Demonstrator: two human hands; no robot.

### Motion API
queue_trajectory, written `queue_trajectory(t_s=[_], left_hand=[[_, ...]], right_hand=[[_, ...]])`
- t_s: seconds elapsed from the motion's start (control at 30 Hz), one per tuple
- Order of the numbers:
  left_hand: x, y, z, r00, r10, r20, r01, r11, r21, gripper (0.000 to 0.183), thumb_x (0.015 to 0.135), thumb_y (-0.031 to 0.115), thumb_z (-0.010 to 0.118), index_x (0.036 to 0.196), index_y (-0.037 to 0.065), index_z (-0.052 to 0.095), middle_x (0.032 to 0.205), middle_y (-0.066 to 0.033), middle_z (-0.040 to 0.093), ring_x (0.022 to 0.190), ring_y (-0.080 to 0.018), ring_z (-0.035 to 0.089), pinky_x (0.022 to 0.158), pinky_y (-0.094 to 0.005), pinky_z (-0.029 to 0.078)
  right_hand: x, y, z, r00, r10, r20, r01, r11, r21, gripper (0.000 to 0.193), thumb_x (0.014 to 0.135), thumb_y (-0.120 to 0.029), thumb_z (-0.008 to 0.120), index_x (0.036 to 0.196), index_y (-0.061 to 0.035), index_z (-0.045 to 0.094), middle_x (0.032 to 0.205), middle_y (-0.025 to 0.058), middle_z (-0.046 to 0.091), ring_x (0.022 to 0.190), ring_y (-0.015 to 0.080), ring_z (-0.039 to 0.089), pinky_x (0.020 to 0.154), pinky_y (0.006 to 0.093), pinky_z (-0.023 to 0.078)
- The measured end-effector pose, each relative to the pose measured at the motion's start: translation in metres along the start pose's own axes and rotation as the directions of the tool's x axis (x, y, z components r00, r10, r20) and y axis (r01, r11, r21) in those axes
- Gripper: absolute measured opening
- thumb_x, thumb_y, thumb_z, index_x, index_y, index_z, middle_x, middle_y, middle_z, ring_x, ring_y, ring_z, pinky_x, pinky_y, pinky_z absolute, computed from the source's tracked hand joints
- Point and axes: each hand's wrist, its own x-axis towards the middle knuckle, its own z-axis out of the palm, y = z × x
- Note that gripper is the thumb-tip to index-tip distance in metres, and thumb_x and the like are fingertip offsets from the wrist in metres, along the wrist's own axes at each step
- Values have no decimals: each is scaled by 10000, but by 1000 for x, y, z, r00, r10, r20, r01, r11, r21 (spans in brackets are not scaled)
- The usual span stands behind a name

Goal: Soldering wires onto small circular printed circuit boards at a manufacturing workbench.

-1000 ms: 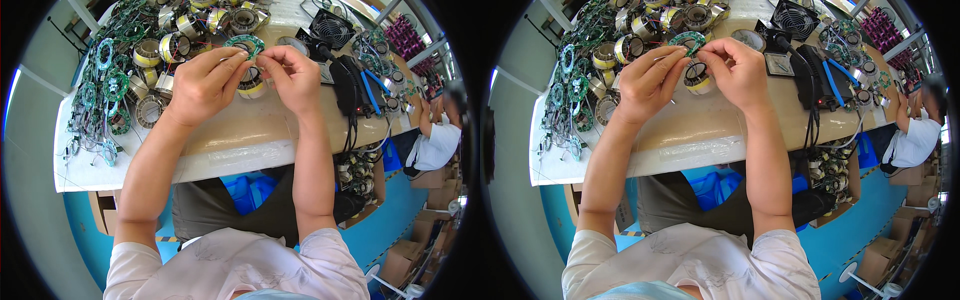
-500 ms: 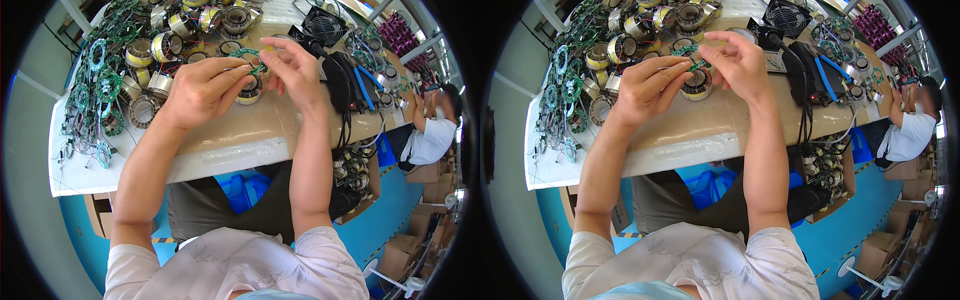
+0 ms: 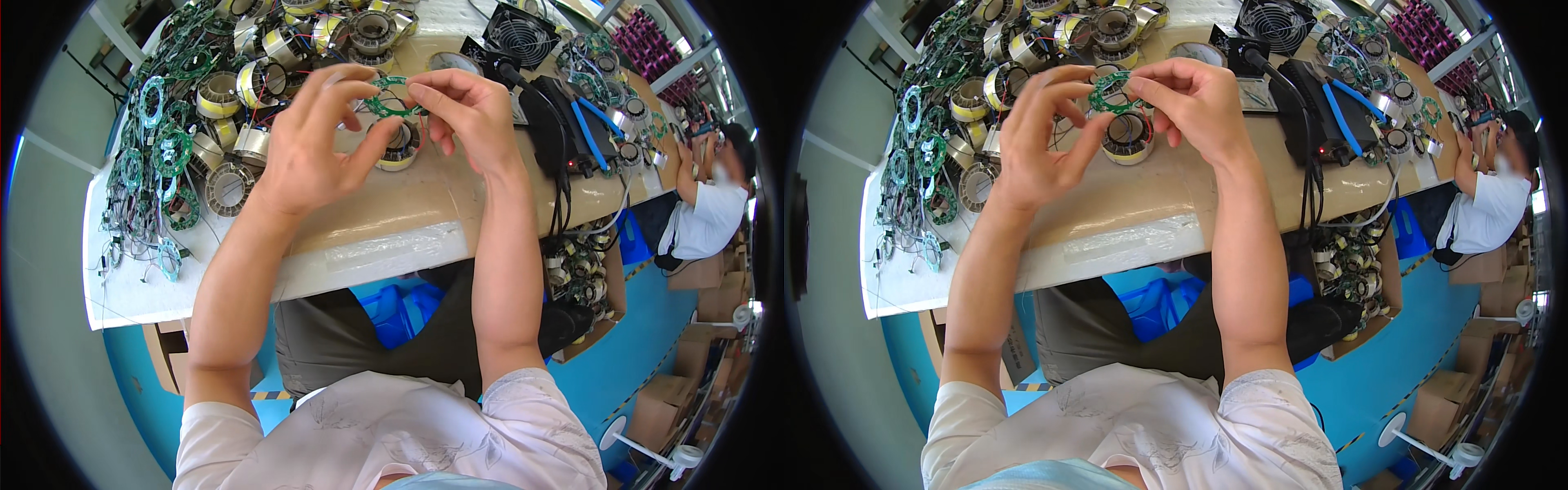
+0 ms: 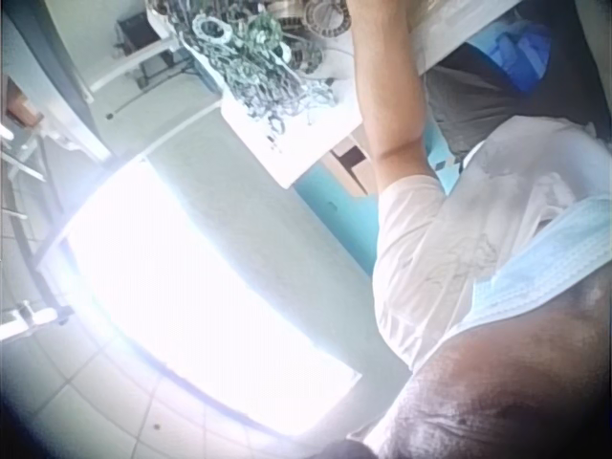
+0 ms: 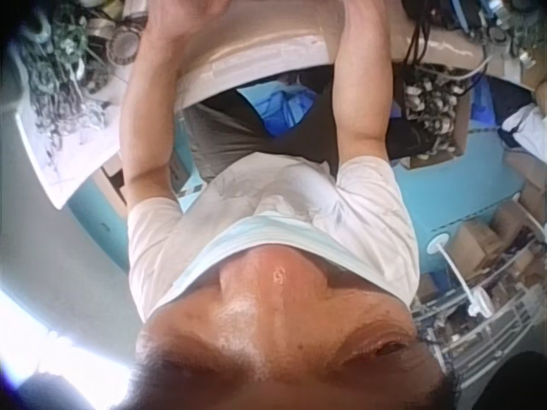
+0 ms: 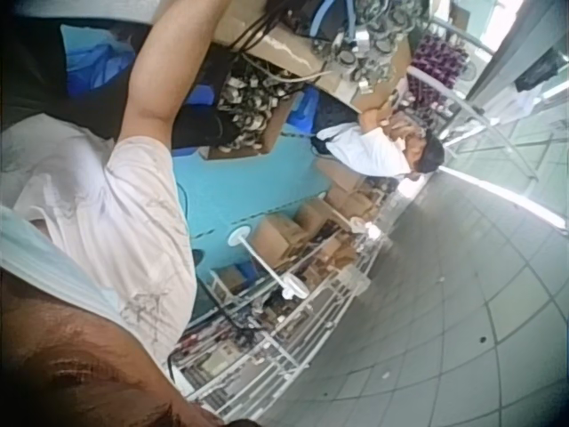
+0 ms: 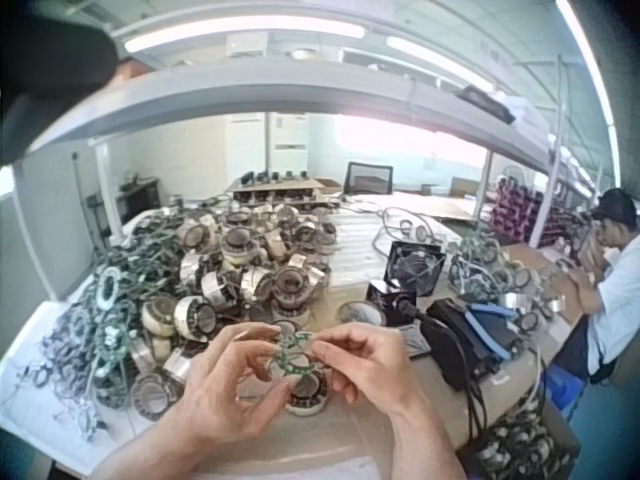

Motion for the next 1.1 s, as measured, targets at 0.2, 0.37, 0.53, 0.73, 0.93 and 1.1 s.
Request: queue_trajectory(t_s=[0.2,0.37,0.53,0.73,0.93,1.1], left_hand=[[-6,10,-3,947,-319,34,292,811,-507,379,959,119,680,1256,-32,499,989,-90,641,588,-51,493,543,-218,434],[-2,16,-12,876,-400,268,481,688,-543,451,1069,155,509,1475,-26,431,837,-49,647,607,-40,483,561,-187,408],[-8,8,1,881,-459,114,463,788,-405,369,1047,171,582,1374,0,579,742,-11,647,556,-18,459,484,-171,309],[-5,12,2,733,-679,47,564,567,-600,131,926,33,728,1038,-29,700,795,-34,696,667,-56,627,557,-182,459],[-6,9,-1,741,-663,107,608,595,-525,71,901,4,737,949,-20,690,746,-19,682,626,-40,598,553,-182,458],[-6,10,-3,733,-671,116,619,586,-523,73,882,2,741,933,-17,692,711,21,643,601,-9,528,530,-176,392]], right_hand=[[1,0,2,1000,18,-22,-18,1000,-13,169,904,-123,741,1021,-1,751,860,61,745,522,48,583,388,193,395],[0,-1,0,999,8,-37,-9,999,-38,172,897,-134,750,1002,2,753,817,43,729,510,48,573,389,202,388],[1,0,1,999,3,-40,-5,999,-50,171,896,-133,751,998,4,753,786,34,715,506,47,566,389,207,385],[0,-2,2,999,5,-48,-8,998,-58,179,892,-137,752,1004,3,754,789,34,718,505,46,561,391,206,384],[-1,-4,3,999,13,-51,-16,998,-67,186,889,-134,753,1017,1,754,823,48,736,504,43,556,393,198,378],[-1,-4,5,999,13,-50,-17,997,-73,189,888,-132,755,1021,2,754,834,56,742,501,37,551,393,190,374]])
